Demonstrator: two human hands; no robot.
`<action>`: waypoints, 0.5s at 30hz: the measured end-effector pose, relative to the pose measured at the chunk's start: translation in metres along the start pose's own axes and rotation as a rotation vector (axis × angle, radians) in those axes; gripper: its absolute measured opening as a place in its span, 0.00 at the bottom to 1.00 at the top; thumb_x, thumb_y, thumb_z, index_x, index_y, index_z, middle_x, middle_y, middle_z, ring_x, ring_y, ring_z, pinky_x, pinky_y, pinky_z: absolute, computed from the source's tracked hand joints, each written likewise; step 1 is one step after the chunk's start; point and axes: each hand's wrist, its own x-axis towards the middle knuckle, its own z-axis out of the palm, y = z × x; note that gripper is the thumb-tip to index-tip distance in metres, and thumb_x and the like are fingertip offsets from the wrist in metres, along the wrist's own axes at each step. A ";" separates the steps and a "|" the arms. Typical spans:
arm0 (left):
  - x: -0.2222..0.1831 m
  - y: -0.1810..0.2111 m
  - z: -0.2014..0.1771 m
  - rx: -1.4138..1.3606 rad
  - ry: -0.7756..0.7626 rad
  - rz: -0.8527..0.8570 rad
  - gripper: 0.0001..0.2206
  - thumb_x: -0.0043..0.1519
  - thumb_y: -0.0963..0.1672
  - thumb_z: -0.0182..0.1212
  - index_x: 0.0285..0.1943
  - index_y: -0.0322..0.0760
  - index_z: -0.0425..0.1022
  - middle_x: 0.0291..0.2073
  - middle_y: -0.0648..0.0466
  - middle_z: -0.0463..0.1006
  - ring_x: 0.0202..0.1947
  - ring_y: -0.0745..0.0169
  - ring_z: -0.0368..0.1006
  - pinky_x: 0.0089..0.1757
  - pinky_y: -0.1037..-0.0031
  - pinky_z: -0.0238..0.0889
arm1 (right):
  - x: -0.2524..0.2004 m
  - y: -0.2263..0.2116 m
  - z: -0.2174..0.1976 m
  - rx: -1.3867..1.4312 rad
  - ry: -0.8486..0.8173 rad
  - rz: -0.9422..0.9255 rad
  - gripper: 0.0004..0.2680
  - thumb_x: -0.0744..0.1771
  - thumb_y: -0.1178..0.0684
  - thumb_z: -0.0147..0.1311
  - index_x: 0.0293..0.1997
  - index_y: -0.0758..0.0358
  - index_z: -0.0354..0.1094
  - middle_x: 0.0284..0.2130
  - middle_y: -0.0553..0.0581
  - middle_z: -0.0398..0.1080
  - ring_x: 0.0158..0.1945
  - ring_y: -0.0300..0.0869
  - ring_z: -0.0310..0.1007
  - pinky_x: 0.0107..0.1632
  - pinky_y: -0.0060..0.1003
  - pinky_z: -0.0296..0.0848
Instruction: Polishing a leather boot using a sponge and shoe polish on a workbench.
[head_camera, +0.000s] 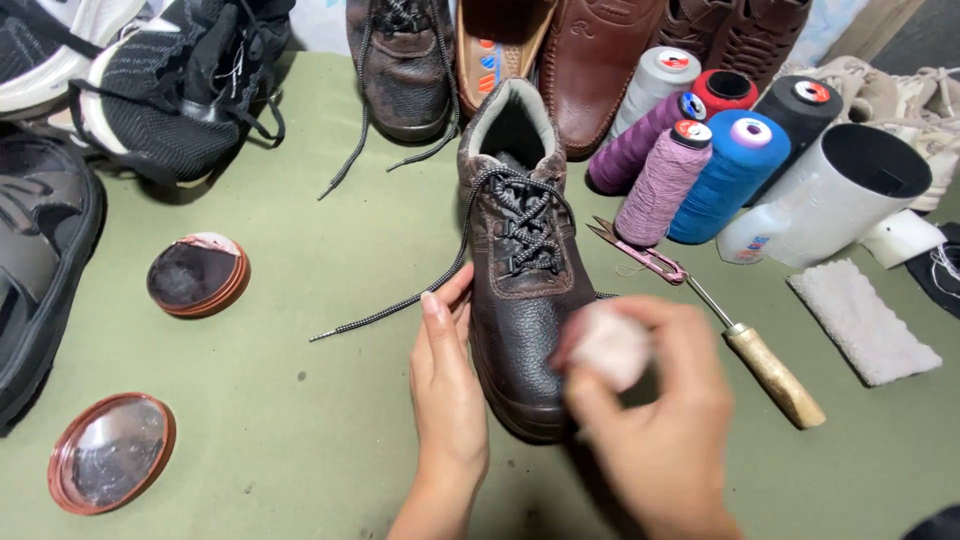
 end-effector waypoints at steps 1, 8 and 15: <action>0.000 0.000 -0.001 0.008 0.004 -0.014 0.33 0.65 0.56 0.35 0.66 0.31 0.71 0.63 0.44 0.78 0.65 0.59 0.73 0.62 0.72 0.65 | 0.003 0.005 -0.001 0.057 0.066 0.128 0.12 0.61 0.62 0.56 0.47 0.63 0.66 0.38 0.55 0.73 0.43 0.41 0.71 0.54 0.36 0.67; -0.003 0.005 0.001 0.011 0.013 -0.014 0.30 0.65 0.55 0.38 0.66 0.32 0.71 0.64 0.46 0.77 0.66 0.60 0.72 0.64 0.73 0.62 | 0.004 0.065 0.011 0.464 0.324 0.483 0.06 0.72 0.55 0.50 0.52 0.62 0.58 0.40 0.54 0.67 0.44 0.34 0.64 0.53 0.30 0.65; -0.008 -0.003 -0.001 0.468 -0.059 0.099 0.31 0.65 0.55 0.45 0.77 0.44 0.55 0.76 0.53 0.60 0.75 0.60 0.55 0.66 0.66 0.48 | 0.006 0.040 0.016 0.906 0.290 0.718 0.10 0.69 0.52 0.39 0.41 0.65 0.67 0.43 0.66 0.76 0.51 0.52 0.80 0.56 0.40 0.77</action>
